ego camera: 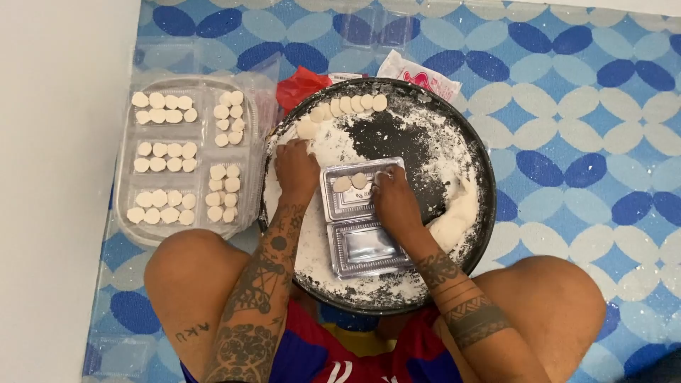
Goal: The person portions out small white food rounds from a tray into a small plastic container by hand, then takes a larger piece of white dough, rolls it between their palms, and breaks off pieces to form more rounds.
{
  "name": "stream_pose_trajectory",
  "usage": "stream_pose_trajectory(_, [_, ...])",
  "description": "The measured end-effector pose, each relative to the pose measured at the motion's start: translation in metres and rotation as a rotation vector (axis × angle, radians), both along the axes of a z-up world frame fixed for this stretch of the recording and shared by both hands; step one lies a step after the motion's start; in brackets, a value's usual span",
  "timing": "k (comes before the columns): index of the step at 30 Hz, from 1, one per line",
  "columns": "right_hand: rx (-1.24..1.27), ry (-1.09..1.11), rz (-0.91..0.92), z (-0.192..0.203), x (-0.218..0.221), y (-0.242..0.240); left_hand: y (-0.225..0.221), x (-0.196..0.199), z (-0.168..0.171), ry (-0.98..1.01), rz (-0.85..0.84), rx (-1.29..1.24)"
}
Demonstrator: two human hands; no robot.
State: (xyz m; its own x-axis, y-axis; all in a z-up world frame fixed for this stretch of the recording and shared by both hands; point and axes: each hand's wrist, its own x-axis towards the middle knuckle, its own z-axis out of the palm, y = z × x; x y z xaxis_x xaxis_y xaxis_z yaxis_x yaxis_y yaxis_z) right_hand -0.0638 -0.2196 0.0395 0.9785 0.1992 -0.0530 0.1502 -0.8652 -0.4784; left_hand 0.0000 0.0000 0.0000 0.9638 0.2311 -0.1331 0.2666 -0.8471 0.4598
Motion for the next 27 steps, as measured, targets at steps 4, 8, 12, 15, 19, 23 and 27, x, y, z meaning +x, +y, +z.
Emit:
stream_pose_trajectory(4, [-0.134, -0.088, 0.097, -0.014, -0.007, -0.009, 0.001, 0.002, -0.02, -0.044, 0.015, 0.071])
stream_pose_trajectory(8, [-0.036, -0.03, 0.134, -0.021, -0.009, -0.016, -0.001, 0.0, -0.023, -0.071, 0.035, 0.119])
stream_pose_trajectory(12, [0.111, -0.079, 0.166, -0.027, -0.008, -0.023, 0.004, 0.001, -0.038, -0.125, 0.039, 0.042])
stream_pose_trajectory(15, [0.219, -0.14, 0.124, -0.009, -0.01, -0.021, 0.004, -0.004, -0.032, -0.242, 0.068, -0.114])
stream_pose_trajectory(19, [0.229, -0.142, 0.036, -0.01, -0.007, -0.021, -0.004, -0.007, 0.0, -0.285, 0.108, -0.214])
stream_pose_trajectory(23, [0.351, -0.179, -0.027, 0.002, -0.01, -0.018, -0.016, -0.017, 0.044, -0.308, 0.099, -0.63])
stream_pose_trajectory(27, [0.419, -0.279, 0.01, -0.001, -0.009, -0.013, -0.022, -0.026, 0.07, -0.228, 0.028, -0.922])
